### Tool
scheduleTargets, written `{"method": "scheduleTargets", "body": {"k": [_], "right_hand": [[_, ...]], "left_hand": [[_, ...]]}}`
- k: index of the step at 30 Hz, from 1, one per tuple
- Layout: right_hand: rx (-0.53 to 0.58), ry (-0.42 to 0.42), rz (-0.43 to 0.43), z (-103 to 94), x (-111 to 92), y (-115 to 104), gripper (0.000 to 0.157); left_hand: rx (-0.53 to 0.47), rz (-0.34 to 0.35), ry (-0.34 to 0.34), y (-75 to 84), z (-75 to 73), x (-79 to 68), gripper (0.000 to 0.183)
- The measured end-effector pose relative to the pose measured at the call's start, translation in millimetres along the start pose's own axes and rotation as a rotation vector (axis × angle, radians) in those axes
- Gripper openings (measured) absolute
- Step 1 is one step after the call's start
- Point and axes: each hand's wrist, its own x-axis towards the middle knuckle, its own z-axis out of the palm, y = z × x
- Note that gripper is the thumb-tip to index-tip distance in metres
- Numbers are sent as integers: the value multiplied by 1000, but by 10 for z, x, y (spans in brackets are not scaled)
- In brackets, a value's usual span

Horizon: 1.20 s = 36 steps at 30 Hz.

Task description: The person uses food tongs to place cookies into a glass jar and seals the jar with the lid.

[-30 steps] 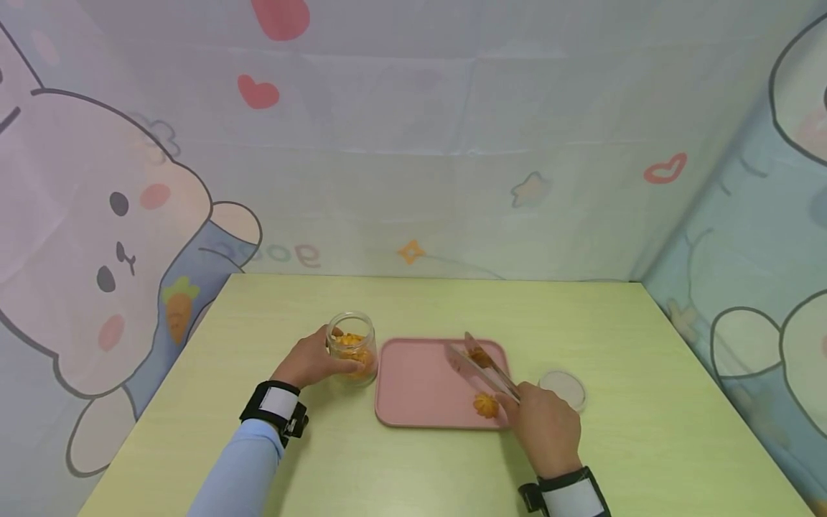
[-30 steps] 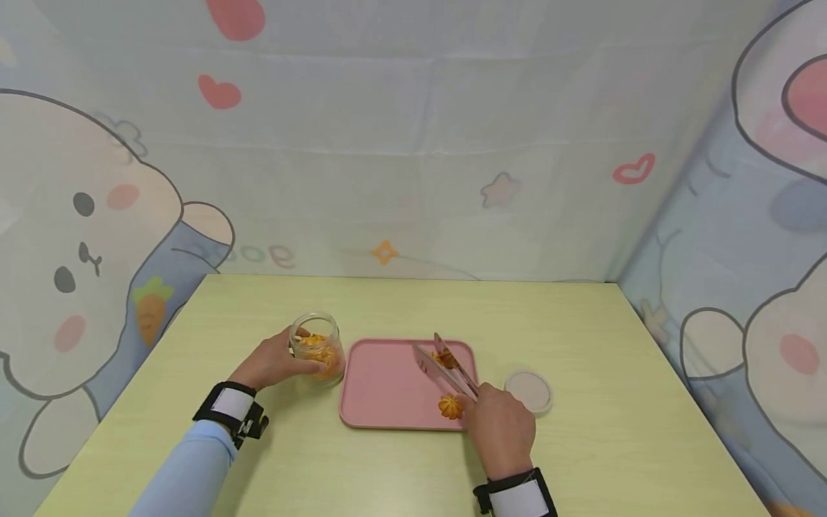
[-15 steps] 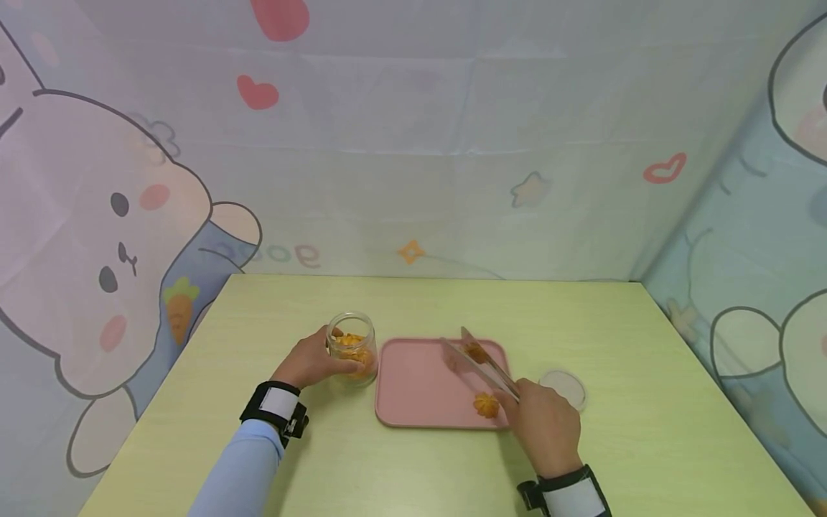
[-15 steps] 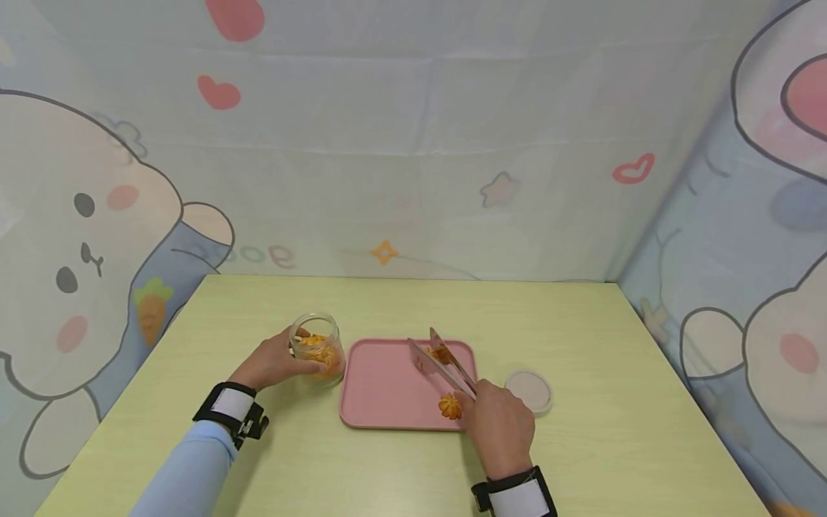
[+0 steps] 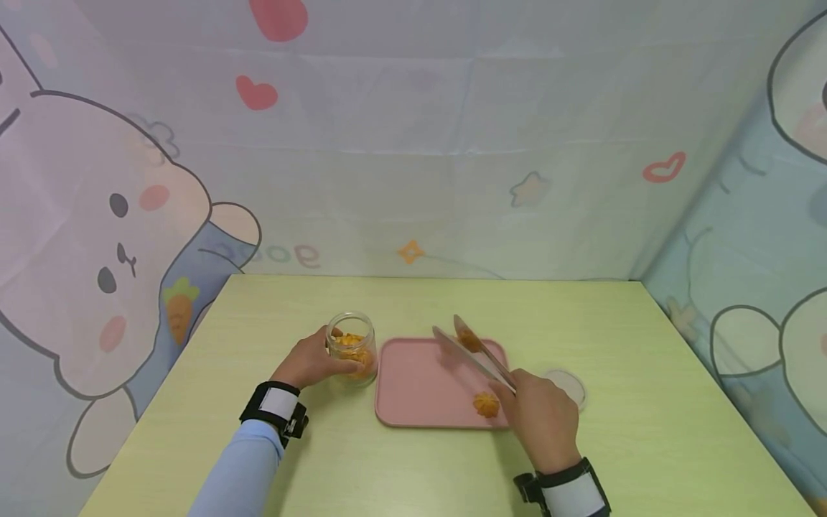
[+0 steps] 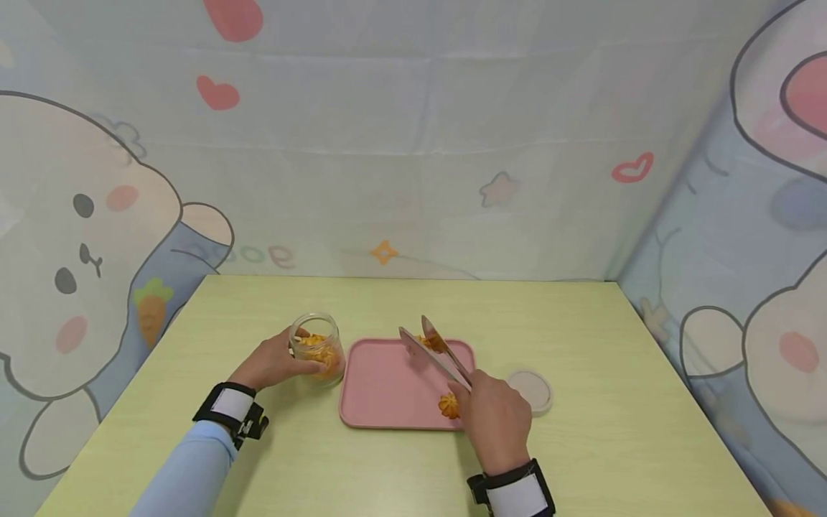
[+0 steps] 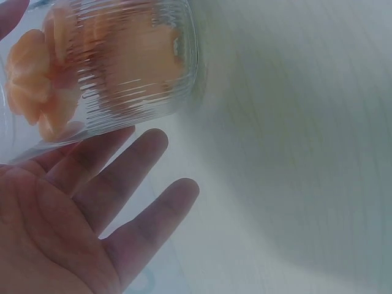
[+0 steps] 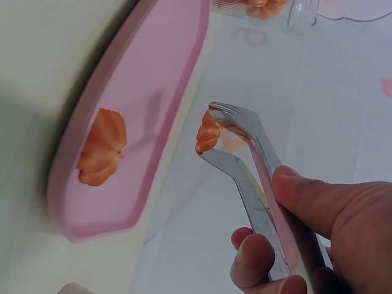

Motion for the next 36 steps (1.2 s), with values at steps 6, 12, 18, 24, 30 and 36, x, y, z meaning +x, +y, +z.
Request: {"method": "scheduleTargets", "body": {"k": [6, 12, 18, 24, 30, 36], "right_hand": [[7, 30, -15, -59, 21, -92, 38], [7, 70, -67, -130, 66, -216, 39], [10, 129, -138, -201, 127, -373, 31], [43, 89, -158, -262, 193, -556, 30], [23, 77, -199, -294, 250, -749, 33], [26, 82, -251, -309, 278, -964, 34]], "left_hand": [[9, -4, -5, 20, -10, -12, 88], [8, -19, -4, 69, -29, -49, 84], [10, -19, -1, 49, -18, -41, 85], [11, -23, 2, 41, -10, -34, 86], [9, -25, 2, 42, -12, -34, 87], [4, -23, -4, 45, -14, -36, 87]]}}
